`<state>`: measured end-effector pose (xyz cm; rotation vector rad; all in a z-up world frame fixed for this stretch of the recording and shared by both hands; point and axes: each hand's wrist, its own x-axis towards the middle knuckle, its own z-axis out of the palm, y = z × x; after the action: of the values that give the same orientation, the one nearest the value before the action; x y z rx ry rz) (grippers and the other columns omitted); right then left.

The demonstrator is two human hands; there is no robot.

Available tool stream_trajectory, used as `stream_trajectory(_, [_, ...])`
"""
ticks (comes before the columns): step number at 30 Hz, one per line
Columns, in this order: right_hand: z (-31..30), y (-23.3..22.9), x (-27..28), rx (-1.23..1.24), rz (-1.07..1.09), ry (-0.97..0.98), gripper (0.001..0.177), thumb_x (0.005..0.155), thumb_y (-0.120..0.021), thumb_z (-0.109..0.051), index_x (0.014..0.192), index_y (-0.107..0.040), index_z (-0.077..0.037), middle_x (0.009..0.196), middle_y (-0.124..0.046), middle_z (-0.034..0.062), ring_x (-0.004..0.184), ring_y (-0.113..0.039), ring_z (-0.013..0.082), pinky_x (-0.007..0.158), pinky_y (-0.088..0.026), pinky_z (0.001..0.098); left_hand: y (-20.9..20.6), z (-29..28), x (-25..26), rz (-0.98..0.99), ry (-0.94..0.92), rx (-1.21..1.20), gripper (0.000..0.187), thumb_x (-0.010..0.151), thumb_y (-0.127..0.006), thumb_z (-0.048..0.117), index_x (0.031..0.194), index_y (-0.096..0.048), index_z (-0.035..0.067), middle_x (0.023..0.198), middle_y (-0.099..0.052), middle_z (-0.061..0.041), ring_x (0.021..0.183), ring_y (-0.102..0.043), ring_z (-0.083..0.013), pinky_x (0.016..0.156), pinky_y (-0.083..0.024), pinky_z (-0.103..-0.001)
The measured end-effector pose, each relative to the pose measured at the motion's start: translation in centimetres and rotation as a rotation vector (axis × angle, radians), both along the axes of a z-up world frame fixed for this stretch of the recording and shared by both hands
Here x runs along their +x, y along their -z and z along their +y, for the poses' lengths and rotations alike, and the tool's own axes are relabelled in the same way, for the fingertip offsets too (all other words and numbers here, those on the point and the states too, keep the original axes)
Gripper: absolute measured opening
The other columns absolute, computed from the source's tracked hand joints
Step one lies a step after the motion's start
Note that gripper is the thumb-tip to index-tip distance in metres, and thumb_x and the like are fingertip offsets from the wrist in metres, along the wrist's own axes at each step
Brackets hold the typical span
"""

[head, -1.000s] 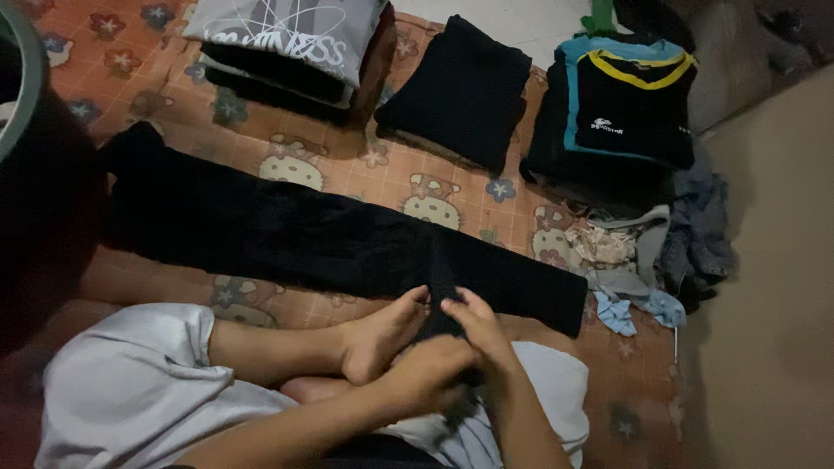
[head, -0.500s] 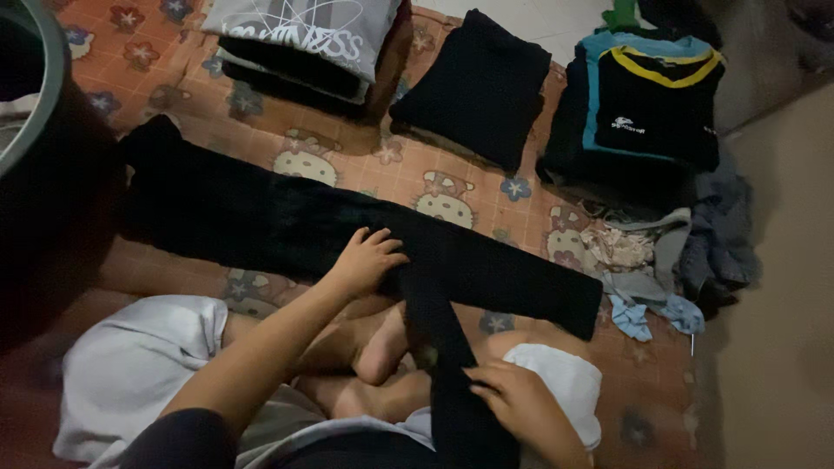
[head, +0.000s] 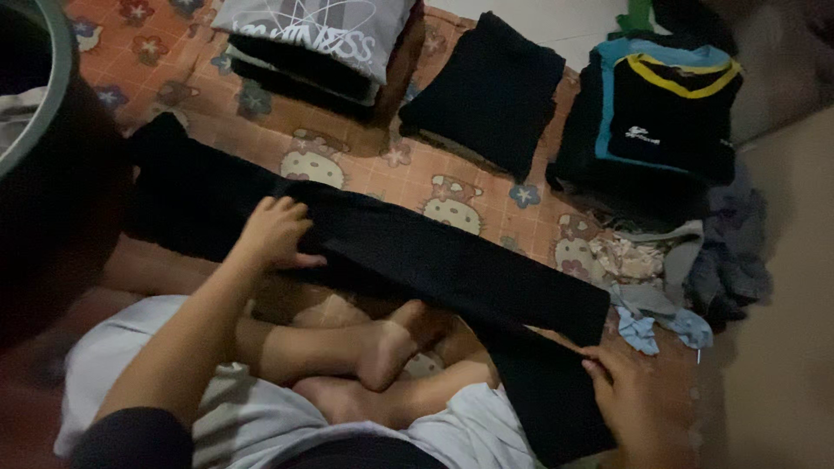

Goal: The person folds a pair of black trousers and then takes a pair of beige trousers from a basin to flatten and fold them.

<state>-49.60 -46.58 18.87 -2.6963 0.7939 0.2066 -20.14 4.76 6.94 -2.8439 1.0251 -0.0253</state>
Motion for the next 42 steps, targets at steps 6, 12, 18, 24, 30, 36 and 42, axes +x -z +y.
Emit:
stream_trajectory(6, [-2.3, 2.8, -0.1, -0.110, -0.139, -0.176, 0.021, 0.086, -0.073, -0.017, 0.102, -0.077, -0.005, 0.099, -0.077, 0.0137, 0.097, -0.071, 0.0293, 0.090, -0.053, 0.0402, 1.2, 3.5, 0.6, -0.019, -0.130, -0.330, 0.021, 0.098, -0.063, 0.032, 0.109, -0.074, 0.017, 0.098, -0.066, -0.008, 0.091, -0.064, -0.0305, 0.078, -0.053, -0.045])
stream_trajectory(12, [-2.4, 2.2, 1.2, -0.108, -0.231, -0.101, 0.024, 0.096, -0.063, -0.015, 0.118, -0.073, -0.010, 0.107, -0.074, 0.0183, 0.098, -0.070, 0.0343, 0.087, -0.054, 0.0426, -1.3, 2.8, 2.4, -0.127, -0.091, -0.246, 0.019, 0.083, -0.066, 0.024, 0.101, -0.072, 0.017, 0.104, -0.068, -0.007, 0.101, -0.064, -0.0316, 0.078, -0.050, -0.047])
stream_trajectory(18, [-1.9, -2.8, 6.9, -0.465, 0.311, 0.024, 0.030, 0.097, -0.063, -0.047, 0.123, -0.072, -0.035, 0.114, -0.076, 0.0071, 0.106, -0.072, 0.0326, 0.092, -0.055, 0.0454, 0.8, 1.1, 5.4, 0.019, -0.124, -0.619, 0.014, 0.102, -0.059, 0.024, 0.111, -0.067, 0.016, 0.126, -0.069, -0.001, 0.125, -0.059, -0.0234, 0.103, -0.047, -0.043])
stream_trajectory(24, [-14.1, 9.2, 7.6, 0.019, 0.022, -0.081, 0.031, 0.094, -0.068, -0.033, 0.122, -0.071, -0.020, 0.113, -0.076, 0.0113, 0.106, -0.072, 0.0312, 0.091, -0.055, 0.0423, -0.4, -0.2, 8.1, 0.007, -0.020, 0.184, 0.034, 0.093, -0.061, 0.041, 0.123, -0.067, 0.026, 0.131, -0.061, 0.002, 0.130, -0.049, -0.0210, 0.106, -0.037, -0.041])
stream_trajectory(30, [-18.7, 19.4, 8.8, 0.191, -0.134, -0.016, 0.030, 0.091, -0.073, -0.022, 0.117, -0.073, -0.006, 0.112, -0.077, 0.0147, 0.106, -0.072, 0.0293, 0.094, -0.054, 0.0394, 3.2, -3.8, 11.2, 0.021, -0.234, 0.333, 0.033, 0.095, -0.062, 0.043, 0.124, -0.071, 0.028, 0.145, -0.056, 0.002, 0.136, -0.047, -0.0182, 0.105, -0.038, -0.040])
stream_trajectory(36, [-18.4, 22.3, 10.3, 0.083, -0.170, 0.175, 0.029, 0.091, -0.073, -0.023, 0.117, -0.074, -0.009, 0.117, -0.073, 0.0184, 0.110, -0.067, 0.0368, 0.095, -0.051, 0.0426, 5.3, -4.9, 13.1, 0.011, -0.361, 0.236, 0.043, 0.088, -0.068, 0.047, 0.124, -0.071, 0.024, 0.152, -0.051, -0.005, 0.137, -0.044, -0.0226, 0.102, -0.036, -0.045])
stream_trajectory(42, [-20.0, 23.1, 10.2, -0.007, -0.297, 0.183, 0.026, 0.095, -0.072, -0.022, 0.115, -0.074, -0.007, 0.115, -0.073, 0.0217, 0.109, -0.067, 0.0391, 0.097, -0.051, 0.0432, 3.4, -4.1, 13.8, 0.033, -0.360, 0.308, 0.059, 0.082, -0.063, 0.067, 0.131, -0.066, 0.033, 0.161, -0.037, -0.007, 0.142, -0.035, -0.0278, 0.106, -0.030, -0.048])
